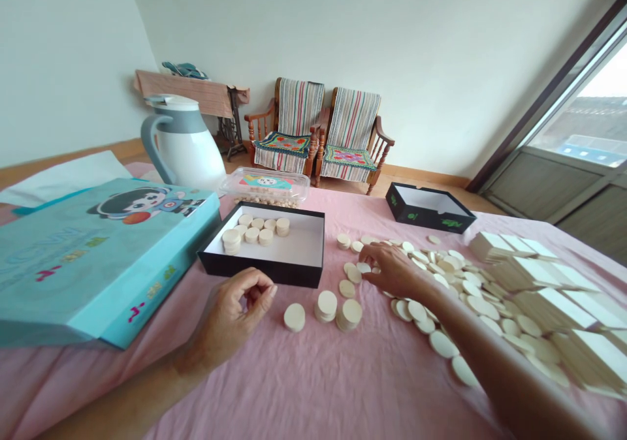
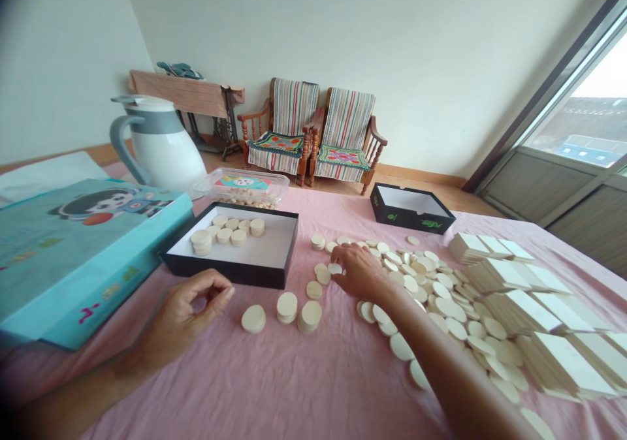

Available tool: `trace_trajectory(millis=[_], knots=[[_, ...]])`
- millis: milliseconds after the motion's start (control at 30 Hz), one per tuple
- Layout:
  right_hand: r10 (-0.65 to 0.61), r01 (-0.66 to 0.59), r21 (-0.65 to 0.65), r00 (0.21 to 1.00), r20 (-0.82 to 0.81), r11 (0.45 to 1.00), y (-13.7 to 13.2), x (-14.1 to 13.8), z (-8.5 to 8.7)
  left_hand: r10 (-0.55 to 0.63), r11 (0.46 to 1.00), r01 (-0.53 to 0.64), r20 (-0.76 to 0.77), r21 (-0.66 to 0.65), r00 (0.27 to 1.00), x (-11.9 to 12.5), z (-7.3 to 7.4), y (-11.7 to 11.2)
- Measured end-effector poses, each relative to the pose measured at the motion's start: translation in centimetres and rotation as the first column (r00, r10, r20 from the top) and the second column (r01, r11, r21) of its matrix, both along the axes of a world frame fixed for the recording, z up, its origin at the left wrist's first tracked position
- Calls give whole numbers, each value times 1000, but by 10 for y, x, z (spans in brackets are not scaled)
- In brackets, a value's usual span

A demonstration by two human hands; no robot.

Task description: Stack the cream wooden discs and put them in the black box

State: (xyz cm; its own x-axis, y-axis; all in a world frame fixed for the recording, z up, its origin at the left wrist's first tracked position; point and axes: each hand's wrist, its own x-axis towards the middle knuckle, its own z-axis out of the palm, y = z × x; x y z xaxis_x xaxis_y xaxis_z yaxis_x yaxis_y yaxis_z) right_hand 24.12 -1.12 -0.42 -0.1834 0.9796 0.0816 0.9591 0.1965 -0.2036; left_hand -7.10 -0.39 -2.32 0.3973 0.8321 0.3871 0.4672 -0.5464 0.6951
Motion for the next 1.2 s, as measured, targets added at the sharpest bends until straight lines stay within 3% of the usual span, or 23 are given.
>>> trace_trajectory(millis=[133,300,567,867,1067,1200], knots=[[-15,21,111,998,-55,994,7,7,-3,5,1000,-5,-5,-1,1000,1,0,0],[-63,96,258,989,-134,961,35,20,-10,17,1000,-17,-3,-2,1000,2,1,0],[-51,75,181,989,-136,981,49,22,-22,20,1000,-20,4,2,1000,1,2,0],[-107,125,177,988,-107,976,60,49,-9,15,1000,-14,-2,3,1000,1,2,-1],[23,-24,68,1000,6,997,58,50,-9,16,1000,-16,-3,-8,1000,1,1,-2],[37,-39,22,996,78,999,60,47,-9,15,1000,-15,-3,-7,1000,1,1,-2]])
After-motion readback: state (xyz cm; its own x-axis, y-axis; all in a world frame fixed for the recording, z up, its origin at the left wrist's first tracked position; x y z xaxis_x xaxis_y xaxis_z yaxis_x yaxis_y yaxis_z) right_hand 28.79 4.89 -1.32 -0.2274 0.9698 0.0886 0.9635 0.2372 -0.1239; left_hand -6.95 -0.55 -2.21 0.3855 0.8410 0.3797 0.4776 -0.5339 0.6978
